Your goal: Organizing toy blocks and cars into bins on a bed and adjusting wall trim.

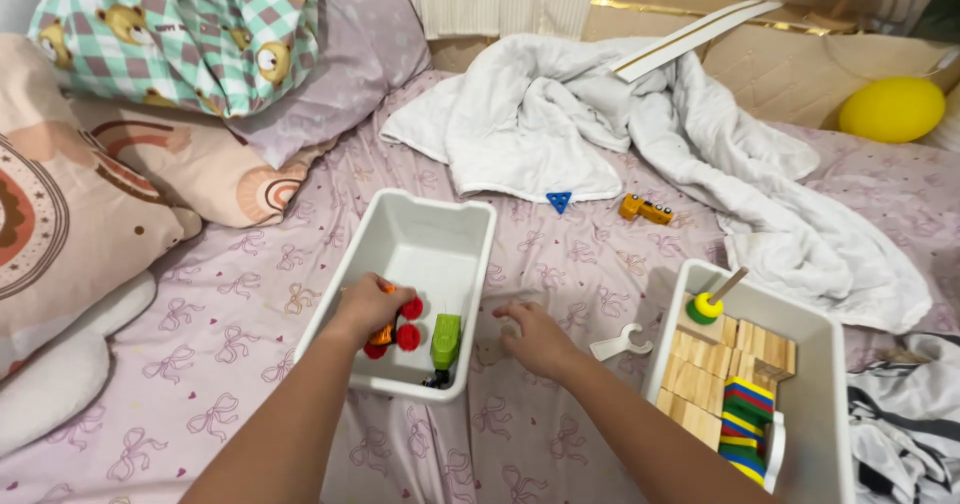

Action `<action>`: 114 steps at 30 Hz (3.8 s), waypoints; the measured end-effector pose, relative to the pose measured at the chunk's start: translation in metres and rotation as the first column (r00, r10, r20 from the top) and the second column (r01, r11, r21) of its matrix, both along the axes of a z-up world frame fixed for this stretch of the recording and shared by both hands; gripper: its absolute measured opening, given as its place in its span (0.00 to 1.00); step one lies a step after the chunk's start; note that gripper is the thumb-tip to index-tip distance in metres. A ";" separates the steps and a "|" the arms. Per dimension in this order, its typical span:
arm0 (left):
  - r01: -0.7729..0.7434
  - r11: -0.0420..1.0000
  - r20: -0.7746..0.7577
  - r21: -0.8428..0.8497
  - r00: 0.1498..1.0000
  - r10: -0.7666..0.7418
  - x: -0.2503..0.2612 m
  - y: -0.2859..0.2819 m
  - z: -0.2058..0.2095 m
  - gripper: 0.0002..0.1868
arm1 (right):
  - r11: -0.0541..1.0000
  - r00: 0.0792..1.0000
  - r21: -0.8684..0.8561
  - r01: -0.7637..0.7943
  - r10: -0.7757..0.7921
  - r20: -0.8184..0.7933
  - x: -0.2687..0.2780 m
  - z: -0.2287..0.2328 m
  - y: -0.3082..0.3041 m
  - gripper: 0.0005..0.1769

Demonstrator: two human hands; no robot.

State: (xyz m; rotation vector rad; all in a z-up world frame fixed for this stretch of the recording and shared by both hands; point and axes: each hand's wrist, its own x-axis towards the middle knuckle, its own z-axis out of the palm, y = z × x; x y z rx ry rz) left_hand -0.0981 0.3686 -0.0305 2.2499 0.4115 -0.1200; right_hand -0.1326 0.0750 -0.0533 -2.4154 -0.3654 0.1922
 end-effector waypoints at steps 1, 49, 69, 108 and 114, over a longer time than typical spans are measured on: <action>0.001 1.000 -0.005 0.001 1.000 -0.001 -0.003 -0.004 0.002 0.28 | 1.000 1.000 0.001 0.001 -0.001 -0.005 -0.001 -0.003 0.002 0.24; 0.221 0.908 0.150 0.356 0.945 -0.289 0.011 -0.072 0.043 0.16 | 0.756 0.995 -0.653 -0.052 0.091 0.026 -0.022 0.042 -0.136 0.18; 0.716 0.559 0.244 0.418 0.505 -0.828 0.002 -0.327 -0.076 0.10 | 0.367 0.964 -0.891 -0.267 0.097 -0.249 -0.008 0.020 -0.173 0.10; 0.115 0.958 0.494 0.265 0.837 -0.237 0.253 -0.298 -0.124 0.24 | 0.866 0.969 -0.443 0.232 -0.164 0.186 0.213 -0.013 -0.205 0.22; 0.001 0.967 0.619 0.254 0.768 -0.163 0.267 -0.299 -0.143 0.21 | 0.751 0.933 -0.555 0.359 -0.301 0.197 0.271 -0.035 -0.223 0.45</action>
